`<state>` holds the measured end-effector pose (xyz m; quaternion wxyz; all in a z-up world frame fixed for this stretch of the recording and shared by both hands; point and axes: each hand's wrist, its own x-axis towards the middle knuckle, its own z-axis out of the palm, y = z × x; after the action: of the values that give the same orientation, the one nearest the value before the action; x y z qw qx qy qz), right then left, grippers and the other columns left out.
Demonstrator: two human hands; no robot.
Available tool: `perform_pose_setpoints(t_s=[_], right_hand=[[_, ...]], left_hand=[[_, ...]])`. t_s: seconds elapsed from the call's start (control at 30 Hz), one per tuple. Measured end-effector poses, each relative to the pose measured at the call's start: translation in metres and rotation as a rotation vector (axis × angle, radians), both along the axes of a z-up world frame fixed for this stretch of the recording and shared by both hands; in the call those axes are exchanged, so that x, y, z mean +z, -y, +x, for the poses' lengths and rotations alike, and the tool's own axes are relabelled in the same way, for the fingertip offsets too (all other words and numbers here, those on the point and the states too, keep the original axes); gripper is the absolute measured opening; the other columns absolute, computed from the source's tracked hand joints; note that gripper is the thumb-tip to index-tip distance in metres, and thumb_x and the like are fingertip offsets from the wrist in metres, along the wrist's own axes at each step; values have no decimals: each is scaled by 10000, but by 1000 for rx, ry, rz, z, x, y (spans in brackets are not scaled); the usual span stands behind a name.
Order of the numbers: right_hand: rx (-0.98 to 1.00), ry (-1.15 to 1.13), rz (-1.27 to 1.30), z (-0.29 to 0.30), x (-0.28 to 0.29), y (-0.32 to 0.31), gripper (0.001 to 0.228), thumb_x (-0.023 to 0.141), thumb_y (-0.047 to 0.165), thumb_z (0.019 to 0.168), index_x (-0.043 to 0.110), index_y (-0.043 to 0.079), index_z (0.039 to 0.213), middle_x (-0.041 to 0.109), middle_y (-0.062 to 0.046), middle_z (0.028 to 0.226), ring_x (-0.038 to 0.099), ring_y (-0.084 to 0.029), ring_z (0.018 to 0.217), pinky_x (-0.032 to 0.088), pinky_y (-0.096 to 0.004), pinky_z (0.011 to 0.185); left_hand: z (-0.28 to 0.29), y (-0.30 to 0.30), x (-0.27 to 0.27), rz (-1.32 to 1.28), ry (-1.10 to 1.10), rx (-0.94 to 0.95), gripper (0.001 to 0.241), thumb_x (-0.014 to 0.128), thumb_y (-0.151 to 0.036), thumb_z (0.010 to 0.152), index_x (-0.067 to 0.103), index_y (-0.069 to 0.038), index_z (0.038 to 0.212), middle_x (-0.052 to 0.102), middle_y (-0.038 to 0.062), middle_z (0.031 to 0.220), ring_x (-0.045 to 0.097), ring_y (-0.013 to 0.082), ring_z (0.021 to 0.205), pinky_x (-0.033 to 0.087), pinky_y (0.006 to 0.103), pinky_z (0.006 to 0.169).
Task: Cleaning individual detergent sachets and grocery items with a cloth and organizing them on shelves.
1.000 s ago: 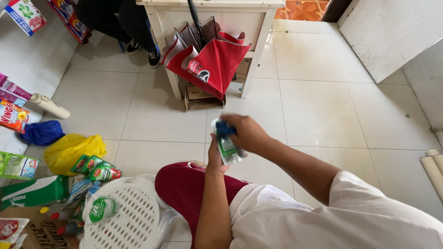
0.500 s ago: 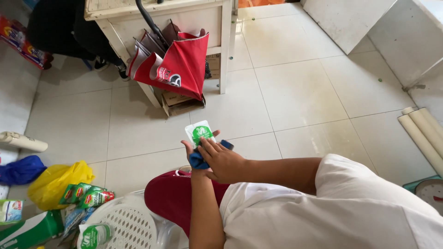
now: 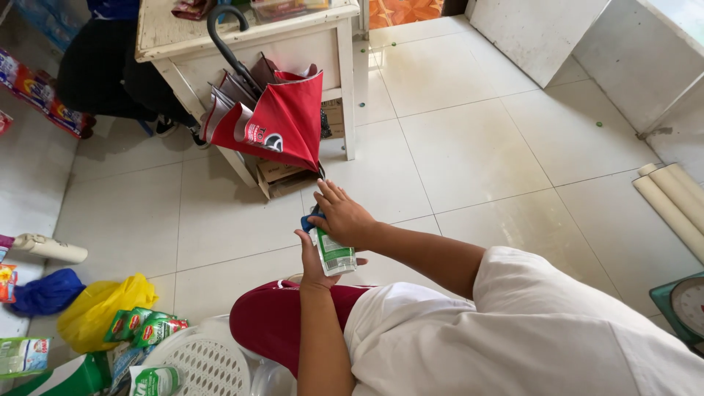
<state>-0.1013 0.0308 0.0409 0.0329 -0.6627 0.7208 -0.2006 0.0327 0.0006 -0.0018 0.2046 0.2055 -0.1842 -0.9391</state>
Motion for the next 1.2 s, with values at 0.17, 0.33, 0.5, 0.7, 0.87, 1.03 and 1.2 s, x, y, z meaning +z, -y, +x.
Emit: perform_pose_setpoints(t_s=[0.17, 0.33, 0.5, 0.7, 0.87, 1.03, 1.2], right_hand=[[-22, 50, -52, 24, 8, -24, 772, 369, 555, 1069, 407, -75, 1513, 297, -327, 1610, 273, -495, 1508, 358, -556, 1182], [164, 66, -66, 60, 10, -56, 766, 433, 400, 990, 313, -110, 1549, 226, -363, 1623, 230, -543, 1509, 306, -617, 1186], [159, 27, -127, 49, -29, -26, 643, 442, 268, 983, 385, -79, 1522, 264, -326, 1625, 267, -532, 1508, 338, -585, 1185], [39, 7, -150, 13, -12, 3, 530, 526, 141, 992, 478, 17, 1506, 315, -236, 1635, 299, -506, 1504, 394, -557, 1175], [209, -61, -369, 17, 2, -15, 406, 515, 109, 987, 606, -46, 1351, 608, -247, 1386, 478, -413, 1426, 323, -472, 1248], [214, 48, -316, 48, -7, -41, 501, 415, 146, 1022, 481, -94, 1457, 451, -352, 1501, 389, -520, 1457, 361, -566, 1200], [316, -26, -368, 59, -18, -60, 525, 434, 180, 1005, 492, -127, 1428, 435, -386, 1496, 399, -554, 1434, 360, -579, 1199]], left_hand=[[-3, -14, 20, 23, 17, 58, 1080, 373, -958, 701, 560, -192, 1439, 604, 146, 1411, 628, 378, 1205, 489, 555, 1090], [8, -23, 33, -57, -188, 18, 1075, 301, -944, 762, 467, -180, 1500, 500, 237, 1505, 595, 393, 1254, 528, 529, 997], [6, -16, 25, -51, -160, 107, 1035, 363, -930, 749, 456, -218, 1495, 501, 172, 1503, 552, 369, 1298, 441, 522, 1087], [5, 7, -32, 5, -2, 141, 973, 461, -940, 726, 604, -231, 1376, 649, 91, 1353, 650, 335, 1147, 513, 523, 1002], [4, 2, -20, -3, -1, 192, 1070, 486, -941, 689, 528, -209, 1469, 581, 109, 1444, 612, 358, 1226, 488, 539, 1070], [2, -12, 34, -16, -168, 266, 954, 434, -871, 753, 536, -151, 1371, 568, 235, 1423, 583, 357, 1272, 423, 540, 1126], [-4, 17, -15, 9, -273, 128, 1052, 399, -894, 793, 457, -59, 1431, 508, 174, 1501, 496, 486, 1324, 398, 634, 1079]])
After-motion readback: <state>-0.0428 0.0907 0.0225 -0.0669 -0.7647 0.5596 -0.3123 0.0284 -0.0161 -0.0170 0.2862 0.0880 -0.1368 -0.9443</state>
